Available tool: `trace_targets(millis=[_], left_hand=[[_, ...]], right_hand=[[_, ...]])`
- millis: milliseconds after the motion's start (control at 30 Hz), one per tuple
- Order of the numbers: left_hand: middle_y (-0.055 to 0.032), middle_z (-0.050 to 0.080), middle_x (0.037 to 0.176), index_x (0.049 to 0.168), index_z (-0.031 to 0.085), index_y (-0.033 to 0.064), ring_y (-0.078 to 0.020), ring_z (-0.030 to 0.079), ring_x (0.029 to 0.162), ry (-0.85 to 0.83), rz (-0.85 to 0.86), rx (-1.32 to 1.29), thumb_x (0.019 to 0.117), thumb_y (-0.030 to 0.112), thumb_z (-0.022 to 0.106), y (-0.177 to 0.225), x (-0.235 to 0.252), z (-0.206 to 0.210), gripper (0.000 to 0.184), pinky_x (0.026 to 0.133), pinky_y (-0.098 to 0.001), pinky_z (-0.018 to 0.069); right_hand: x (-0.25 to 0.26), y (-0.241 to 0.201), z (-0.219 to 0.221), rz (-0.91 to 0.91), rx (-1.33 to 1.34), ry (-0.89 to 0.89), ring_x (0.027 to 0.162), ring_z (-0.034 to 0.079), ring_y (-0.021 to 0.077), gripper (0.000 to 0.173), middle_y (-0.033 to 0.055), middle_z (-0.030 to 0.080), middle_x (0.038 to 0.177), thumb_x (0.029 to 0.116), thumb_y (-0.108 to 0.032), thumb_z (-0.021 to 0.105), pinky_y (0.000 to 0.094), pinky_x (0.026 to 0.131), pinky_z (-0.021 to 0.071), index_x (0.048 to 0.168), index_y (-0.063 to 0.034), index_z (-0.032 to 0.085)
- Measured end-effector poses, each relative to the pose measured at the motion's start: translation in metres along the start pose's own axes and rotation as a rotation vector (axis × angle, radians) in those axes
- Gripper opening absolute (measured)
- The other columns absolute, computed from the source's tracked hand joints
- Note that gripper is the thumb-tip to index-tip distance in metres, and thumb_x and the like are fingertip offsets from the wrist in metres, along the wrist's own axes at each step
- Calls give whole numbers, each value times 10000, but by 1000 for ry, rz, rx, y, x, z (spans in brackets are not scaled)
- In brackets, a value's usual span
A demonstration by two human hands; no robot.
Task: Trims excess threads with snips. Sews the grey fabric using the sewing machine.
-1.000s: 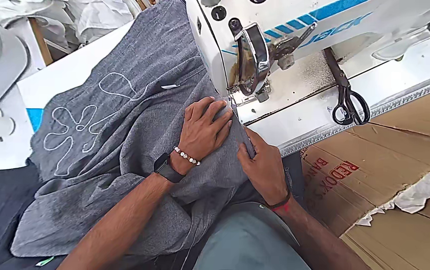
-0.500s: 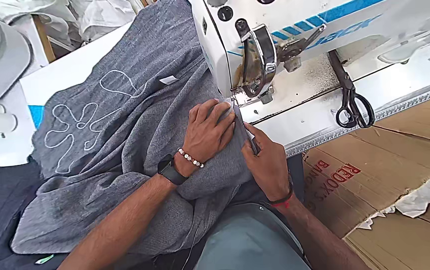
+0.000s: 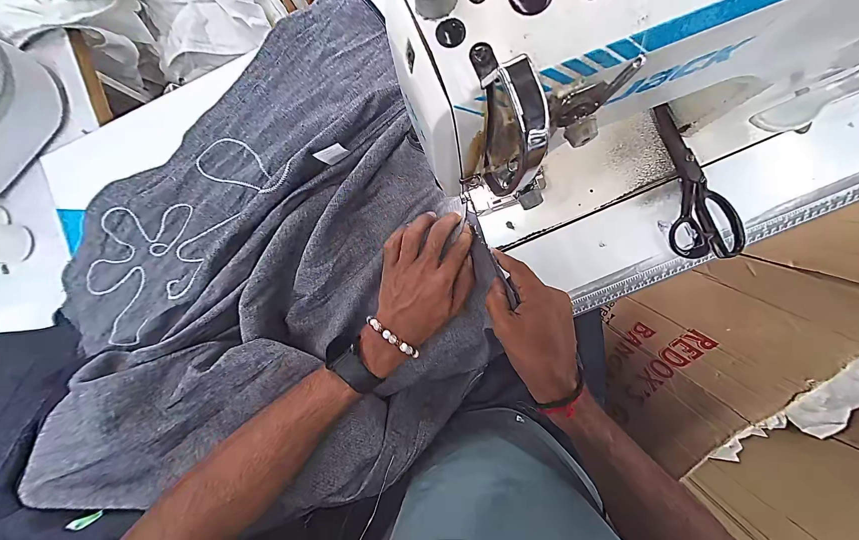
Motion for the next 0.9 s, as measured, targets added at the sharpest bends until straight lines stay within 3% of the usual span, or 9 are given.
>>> trace_targets(millis=[233, 300, 400, 633, 767, 900], left_hand=[[-55, 560, 1485, 1370, 671, 230, -318, 451, 1384, 13, 59, -36, 1033, 388, 467, -9, 7, -2, 423, 1111, -505, 329], [-56, 545, 1504, 1386, 652, 211, -323, 449, 1394, 6, 19, -20, 1034, 345, 453, -4, 3, -1, 426, 1111, -512, 342], [-52, 497, 1551, 1423, 618, 210, -311, 422, 1427, -37, -63, -44, 1026, 363, 425, -2, -3, 4, 467, 1135, -512, 334], [-71, 601, 1434, 1271, 732, 205, -327, 491, 1345, 13, 124, -75, 1027, 350, 508, -12, 11, -6, 362, 1105, -499, 351], [-79, 609, 1418, 1289, 723, 201, -339, 497, 1333, 9, 220, -58, 1026, 332, 522, -13, 15, -9, 356, 1088, -513, 360], [-90, 554, 1489, 1379, 640, 147, -341, 476, 1383, 9, 9, -34, 1022, 269, 465, 4, 2, -3, 416, 1109, -516, 385]], right_hand=[[-5, 2, 0, -10, -8, -16, 525, 568, 129, 368, 1, 654, 659, 974, -201, 561, 338, 491, 462, 1303, -158, 719], [-7, 0, 0, -13, -18, -30, 576, 619, 136, 374, 9, 694, 711, 971, -200, 561, 346, 529, 500, 1311, -157, 712], [-10, 1, -2, -15, -19, -31, 525, 586, 130, 379, 8, 663, 657, 971, -194, 555, 334, 491, 472, 1313, -145, 712], [-11, -5, -10, -33, -29, -24, 484, 542, 109, 372, -11, 631, 615, 975, -199, 556, 309, 463, 438, 1303, -134, 721], [-6, -5, -5, -38, -17, -19, 462, 512, 116, 371, -15, 596, 583, 982, -199, 548, 316, 443, 420, 1304, -128, 719], [2, -5, -1, -38, -31, -19, 481, 535, 138, 373, 1, 609, 602, 982, -204, 550, 344, 456, 437, 1312, -139, 709]])
Point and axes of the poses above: each hand's wrist, its own x-axis towards the middle knuckle, its own z-axis out of the palm, y = z × x, the point moved 10 cm from there along x, towards the middle knuckle
